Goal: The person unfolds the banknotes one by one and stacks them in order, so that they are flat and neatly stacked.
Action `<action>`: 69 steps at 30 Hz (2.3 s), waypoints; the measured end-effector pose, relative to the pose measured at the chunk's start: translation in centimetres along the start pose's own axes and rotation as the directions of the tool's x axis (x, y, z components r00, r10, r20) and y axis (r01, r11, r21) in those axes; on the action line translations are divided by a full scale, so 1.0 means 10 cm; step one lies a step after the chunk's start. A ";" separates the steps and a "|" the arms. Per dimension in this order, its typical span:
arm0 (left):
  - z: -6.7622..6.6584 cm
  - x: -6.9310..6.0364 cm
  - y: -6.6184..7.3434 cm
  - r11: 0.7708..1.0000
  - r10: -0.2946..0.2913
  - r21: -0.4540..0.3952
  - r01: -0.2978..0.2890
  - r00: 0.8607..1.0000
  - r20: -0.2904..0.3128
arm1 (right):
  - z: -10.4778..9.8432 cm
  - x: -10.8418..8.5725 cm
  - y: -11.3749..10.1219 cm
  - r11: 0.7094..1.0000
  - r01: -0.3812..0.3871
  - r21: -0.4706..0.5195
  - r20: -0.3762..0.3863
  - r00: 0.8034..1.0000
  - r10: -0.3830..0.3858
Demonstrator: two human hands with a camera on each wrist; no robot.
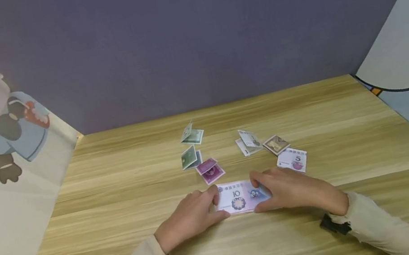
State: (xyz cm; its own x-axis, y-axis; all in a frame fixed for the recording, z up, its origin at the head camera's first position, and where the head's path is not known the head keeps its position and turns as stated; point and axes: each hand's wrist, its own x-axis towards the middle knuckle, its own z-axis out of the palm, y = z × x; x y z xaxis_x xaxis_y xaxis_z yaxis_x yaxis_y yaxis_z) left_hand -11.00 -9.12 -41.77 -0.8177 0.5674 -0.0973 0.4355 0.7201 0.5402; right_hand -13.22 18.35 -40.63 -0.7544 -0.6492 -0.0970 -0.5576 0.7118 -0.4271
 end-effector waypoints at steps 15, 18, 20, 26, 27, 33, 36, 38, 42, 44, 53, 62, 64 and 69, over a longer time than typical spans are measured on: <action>-0.01 0.02 -0.02 1.000 0.010 -0.002 -0.010 1.000 0.015 | -0.55 -0.03 0.59 0.988 -0.155 0.008 -0.127 0.980 0.154; -0.01 0.02 -0.03 1.000 0.013 0.007 -0.013 1.000 0.015 | -0.63 -0.08 0.73 0.971 -0.239 -0.032 -0.124 0.964 0.233; -0.01 0.02 -0.04 1.000 0.018 0.013 -0.018 1.000 0.011 | -0.66 -0.11 0.80 0.955 -0.292 -0.049 -0.101 0.953 0.286; -0.01 0.02 -0.06 1.000 0.026 0.015 -0.026 1.000 0.005 | -0.69 -0.14 0.89 0.938 -0.346 -0.017 0.056 0.936 0.346; -0.01 0.02 -0.06 1.000 0.026 0.013 -0.026 1.000 0.006 | -0.68 -0.14 0.89 0.937 -0.349 0.000 0.077 0.934 0.348; -0.01 0.02 -0.07 1.000 0.019 0.006 -0.019 1.000 0.005 | -0.64 -0.11 0.87 0.931 -0.358 0.070 0.122 0.930 0.348; -0.01 0.02 -0.07 1.000 0.011 0.006 -0.011 1.000 0.004 | -0.62 -0.11 0.87 0.936 -0.342 0.079 0.129 0.935 0.331; 0.00 0.02 -0.07 1.000 0.010 0.004 -0.010 1.000 0.004 | -0.61 -0.12 0.88 0.944 -0.320 0.087 0.133 0.942 0.307; 0.00 0.02 -0.08 1.000 0.012 0.000 -0.012 1.000 0.000 | -0.62 -0.15 0.89 0.958 -0.262 0.116 0.145 0.959 0.245; 0.00 0.03 -0.08 1.000 0.009 0.000 -0.009 1.000 0.002 | -0.64 -0.16 0.89 0.960 -0.242 0.139 0.159 0.963 0.220; -0.01 0.03 -0.08 1.000 -0.012 -0.013 0.012 1.000 0.007 | -0.77 -0.20 0.90 0.950 -0.139 0.280 0.212 0.974 0.080; -0.03 0.04 -0.06 1.000 -0.013 -0.013 0.013 1.000 0.012 | -0.89 -0.24 0.78 0.959 -0.088 0.270 0.090 0.994 0.065; -0.05 0.04 -0.05 1.000 0.002 -0.010 -0.002 1.000 0.001 | -0.90 -0.24 0.73 0.959 -0.077 0.273 0.067 0.996 0.061; -0.08 0.03 -0.03 1.000 0.010 -0.023 -0.010 1.000 0.017 | -0.83 -0.22 0.59 0.965 -0.016 0.263 -0.002 1.000 0.017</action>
State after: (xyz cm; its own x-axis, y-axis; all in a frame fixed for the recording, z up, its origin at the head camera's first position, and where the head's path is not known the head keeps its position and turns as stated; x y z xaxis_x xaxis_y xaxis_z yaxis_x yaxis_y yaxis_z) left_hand -11.66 -9.46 -41.31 -0.8066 0.5815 -0.1063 0.4345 0.7051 0.5604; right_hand -17.76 26.20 -35.50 -0.7642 -0.6367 -0.1027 -0.4349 0.6264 -0.6468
